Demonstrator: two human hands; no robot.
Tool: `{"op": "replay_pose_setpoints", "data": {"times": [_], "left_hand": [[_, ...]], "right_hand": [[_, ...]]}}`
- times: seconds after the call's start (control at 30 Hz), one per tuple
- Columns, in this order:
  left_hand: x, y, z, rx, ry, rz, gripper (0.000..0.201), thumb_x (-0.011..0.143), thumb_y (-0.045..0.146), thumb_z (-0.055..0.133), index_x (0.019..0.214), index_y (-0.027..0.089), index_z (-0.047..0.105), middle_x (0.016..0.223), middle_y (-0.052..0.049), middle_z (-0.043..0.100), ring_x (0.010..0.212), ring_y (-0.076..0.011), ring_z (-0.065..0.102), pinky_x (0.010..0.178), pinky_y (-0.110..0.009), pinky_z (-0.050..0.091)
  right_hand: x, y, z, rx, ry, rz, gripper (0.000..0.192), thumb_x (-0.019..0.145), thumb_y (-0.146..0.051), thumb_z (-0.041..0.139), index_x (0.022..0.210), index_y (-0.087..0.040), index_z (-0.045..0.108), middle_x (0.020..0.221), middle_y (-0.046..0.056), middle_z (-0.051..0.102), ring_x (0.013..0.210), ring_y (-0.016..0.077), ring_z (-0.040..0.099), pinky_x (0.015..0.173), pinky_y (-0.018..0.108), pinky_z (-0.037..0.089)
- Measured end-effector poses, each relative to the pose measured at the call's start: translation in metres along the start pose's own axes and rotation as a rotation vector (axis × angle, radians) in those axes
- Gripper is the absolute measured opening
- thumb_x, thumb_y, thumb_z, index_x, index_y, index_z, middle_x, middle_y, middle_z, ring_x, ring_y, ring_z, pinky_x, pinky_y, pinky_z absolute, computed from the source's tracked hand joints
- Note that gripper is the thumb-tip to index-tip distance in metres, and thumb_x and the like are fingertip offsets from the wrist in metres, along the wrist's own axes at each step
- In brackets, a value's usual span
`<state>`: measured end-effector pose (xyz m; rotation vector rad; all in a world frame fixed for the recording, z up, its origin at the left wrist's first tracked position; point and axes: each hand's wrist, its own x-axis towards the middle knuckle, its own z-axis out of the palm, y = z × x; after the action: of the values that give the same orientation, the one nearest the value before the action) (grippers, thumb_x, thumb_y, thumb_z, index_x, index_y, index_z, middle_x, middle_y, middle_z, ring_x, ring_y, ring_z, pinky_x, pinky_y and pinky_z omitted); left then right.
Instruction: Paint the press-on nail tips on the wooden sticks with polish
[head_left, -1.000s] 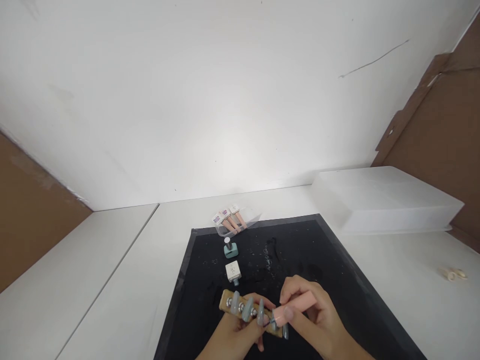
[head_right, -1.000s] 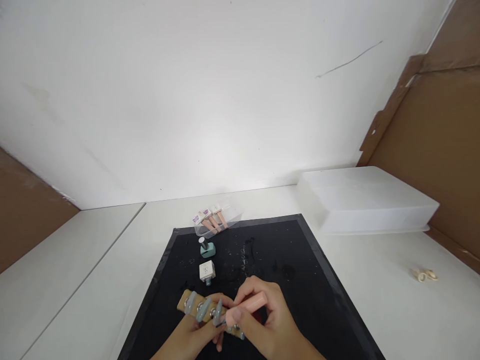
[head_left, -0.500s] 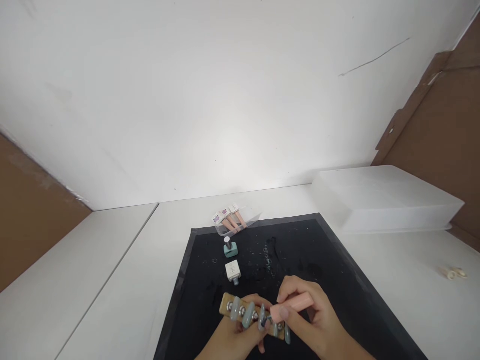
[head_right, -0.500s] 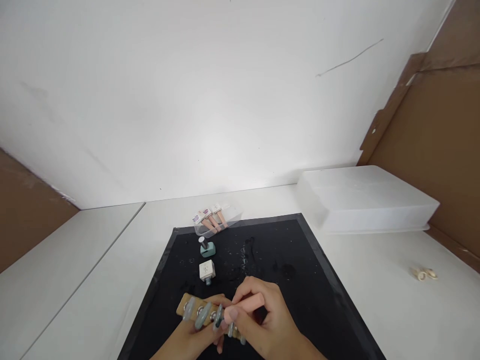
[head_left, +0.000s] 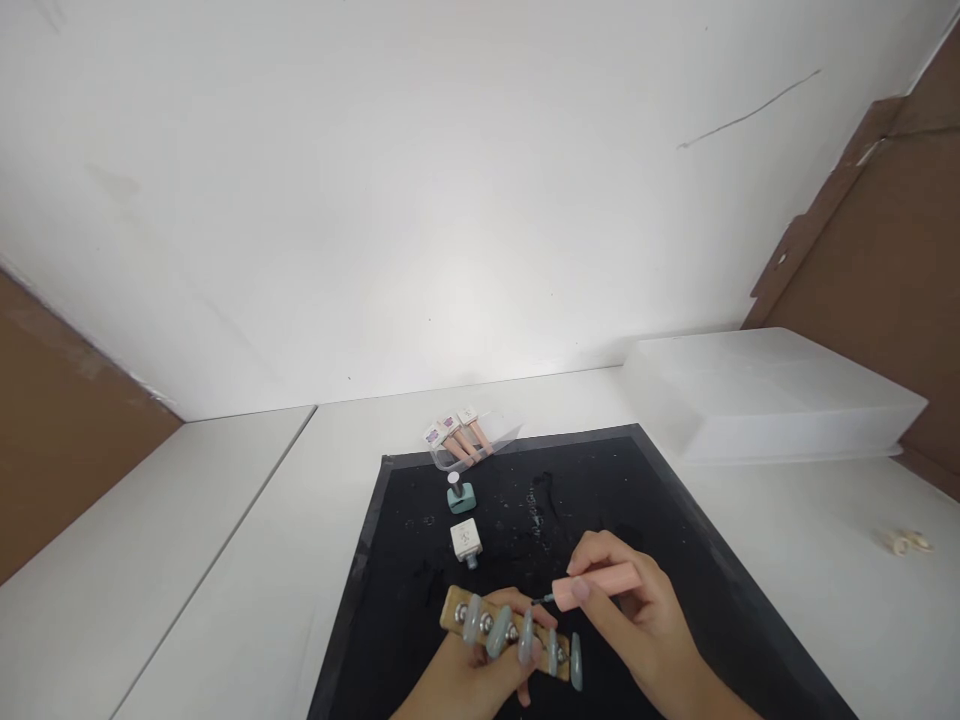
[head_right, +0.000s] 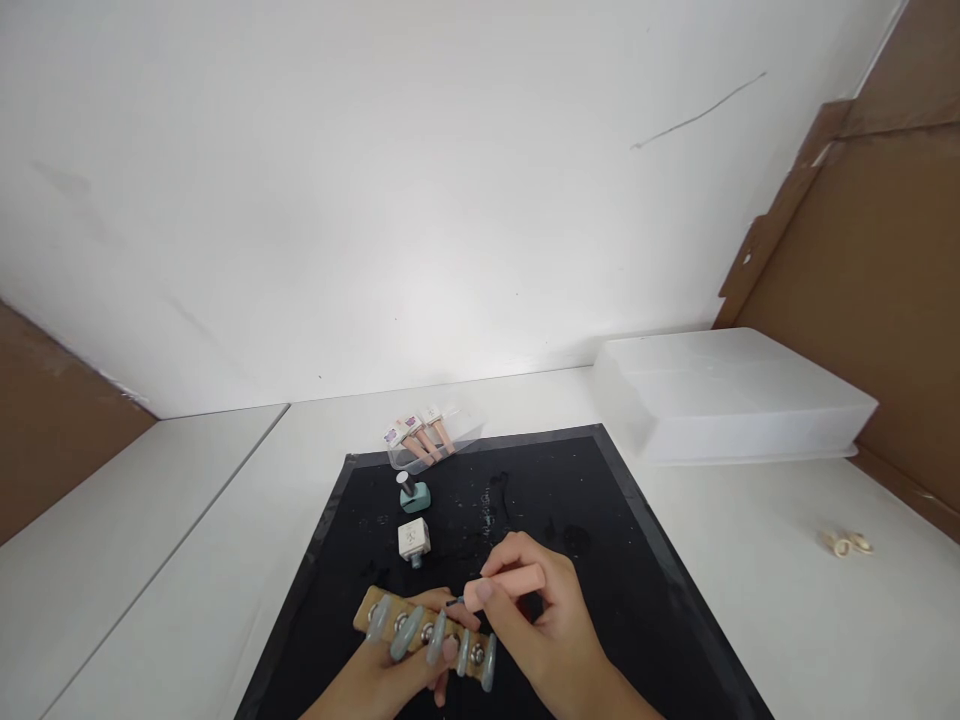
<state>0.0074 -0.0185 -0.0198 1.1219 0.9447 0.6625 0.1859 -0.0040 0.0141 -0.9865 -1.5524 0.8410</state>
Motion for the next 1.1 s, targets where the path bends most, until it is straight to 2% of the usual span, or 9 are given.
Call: {"op": "replay_pose_setpoints", "data": {"times": [0.2, 0.37, 0.6, 0.8, 0.93, 1.1], "left_hand": [[0.000, 0.001, 0.000, 0.005, 0.008, -0.017, 0.041, 0.073, 0.051, 0.062, 0.094, 0.016, 0.061, 0.068, 0.003, 0.047, 0.058, -0.0085, 0.046, 0.059, -0.025, 0.045], [0.002, 0.010, 0.003, 0.072, 0.036, -0.047, 0.045, 0.072, 0.055, 0.060, 0.094, 0.015, 0.060, 0.069, 0.003, 0.047, 0.058, -0.0089, 0.046, 0.058, -0.024, 0.044], [0.003, 0.007, 0.005, 0.256, 0.139, 0.015, 0.036, 0.076, 0.050, 0.058, 0.092, 0.018, 0.061, 0.078, 0.000, 0.048, 0.061, -0.0097, 0.046, 0.058, -0.023, 0.042], [0.001, -0.001, 0.006, 0.228, 0.134, -0.011, 0.034, 0.077, 0.050, 0.056, 0.086, 0.017, 0.059, 0.072, 0.001, 0.046, 0.064, -0.0110, 0.043, 0.061, -0.024, 0.041], [0.001, 0.000, 0.007, 0.212, 0.118, -0.030, 0.028, 0.077, 0.046, 0.057, 0.082, 0.018, 0.057, 0.069, 0.003, 0.043, 0.062, -0.0106, 0.041, 0.059, -0.024, 0.039], [0.002, 0.000, 0.007, 0.204, 0.094, -0.061, 0.025, 0.075, 0.040, 0.059, 0.072, 0.019, 0.047, 0.065, 0.005, 0.040, 0.058, -0.0088, 0.039, 0.057, -0.023, 0.037]], "right_hand": [[-0.002, 0.002, -0.001, 0.035, -0.068, -0.036, 0.019, 0.084, -0.026, 0.053, 0.066, -0.019, 0.056, 0.054, -0.001, 0.053, 0.046, 0.0129, 0.049, 0.044, 0.022, 0.039], [-0.006, 0.005, -0.003, 0.018, -0.169, 0.000, 0.018, 0.084, -0.028, 0.054, 0.068, -0.020, 0.059, 0.050, -0.002, 0.055, 0.042, 0.0130, 0.051, 0.041, 0.023, 0.040], [-0.007, 0.000, -0.003, 0.028, -0.175, -0.001, 0.016, 0.082, -0.023, 0.054, 0.067, -0.021, 0.059, 0.053, 0.001, 0.065, 0.040, 0.0127, 0.052, 0.040, 0.023, 0.041], [-0.002, -0.002, 0.000, 0.028, -0.175, 0.004, 0.023, 0.082, -0.020, 0.053, 0.059, -0.022, 0.051, 0.052, 0.000, 0.064, 0.046, 0.0148, 0.057, 0.040, 0.022, 0.040], [-0.002, -0.002, -0.001, 0.016, -0.157, -0.023, 0.024, 0.081, -0.019, 0.054, 0.057, -0.022, 0.049, 0.050, -0.001, 0.062, 0.044, 0.0138, 0.054, 0.039, 0.022, 0.037], [-0.005, 0.001, -0.001, 0.043, -0.184, -0.007, 0.024, 0.084, -0.022, 0.052, 0.060, -0.022, 0.051, 0.051, -0.001, 0.064, 0.040, 0.0116, 0.050, 0.040, 0.022, 0.036]]}}
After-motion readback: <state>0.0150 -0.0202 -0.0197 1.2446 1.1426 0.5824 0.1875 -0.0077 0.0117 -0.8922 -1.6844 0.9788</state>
